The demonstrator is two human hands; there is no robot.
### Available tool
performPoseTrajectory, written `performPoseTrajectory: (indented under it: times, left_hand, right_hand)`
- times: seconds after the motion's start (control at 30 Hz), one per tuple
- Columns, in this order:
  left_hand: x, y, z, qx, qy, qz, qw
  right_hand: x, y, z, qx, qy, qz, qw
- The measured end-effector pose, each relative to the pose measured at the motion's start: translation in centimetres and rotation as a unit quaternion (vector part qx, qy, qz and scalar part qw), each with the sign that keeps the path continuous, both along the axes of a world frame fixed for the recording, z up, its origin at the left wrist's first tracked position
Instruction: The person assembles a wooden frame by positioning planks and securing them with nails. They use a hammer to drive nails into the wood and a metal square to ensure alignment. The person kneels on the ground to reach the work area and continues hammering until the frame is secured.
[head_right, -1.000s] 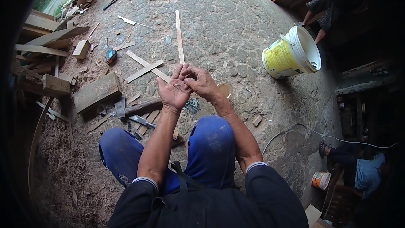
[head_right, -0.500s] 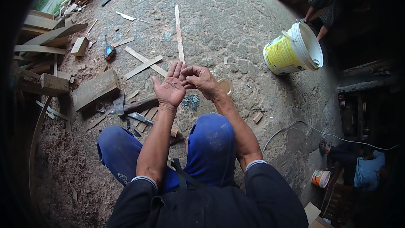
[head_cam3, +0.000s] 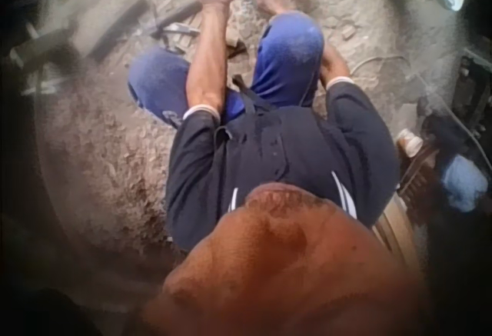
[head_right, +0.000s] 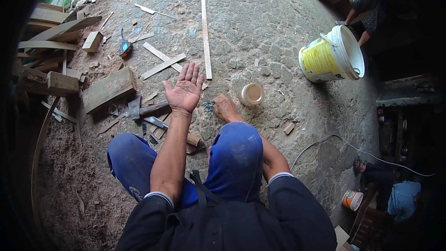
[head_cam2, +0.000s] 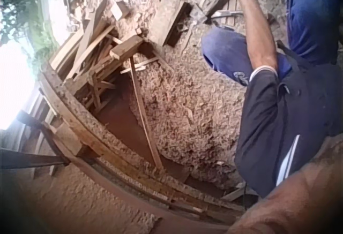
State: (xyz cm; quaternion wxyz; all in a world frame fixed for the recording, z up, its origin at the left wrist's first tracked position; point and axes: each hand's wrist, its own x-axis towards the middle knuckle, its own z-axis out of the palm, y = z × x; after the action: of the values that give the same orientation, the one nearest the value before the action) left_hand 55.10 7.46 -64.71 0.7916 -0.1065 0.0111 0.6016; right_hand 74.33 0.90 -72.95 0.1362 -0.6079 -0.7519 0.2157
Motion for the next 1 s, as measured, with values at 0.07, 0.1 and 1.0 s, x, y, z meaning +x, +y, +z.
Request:
performPoseTrajectory:
  times: [0.07,0.1,1.0]
  left_hand:
    - [-0.2,0.0,-0.1,0.006,0.004,0.010,1.000]
    - [-0.2,0.0,-0.1,-0.008,0.010,0.016,1.000]
    - [0.4,-0.6,-0.5,-0.024,0.059,-0.003,0.998]
  right_hand:
    - [-0.3,-0.5,0.5,-0.044,-0.028,-0.040,0.998]
    - [-0.5,-0.7,0.7,-0.057,-0.055,-0.046,0.996]
    - [2.1,1.6,-0.2,-0.344,0.431,-0.344,0.760]
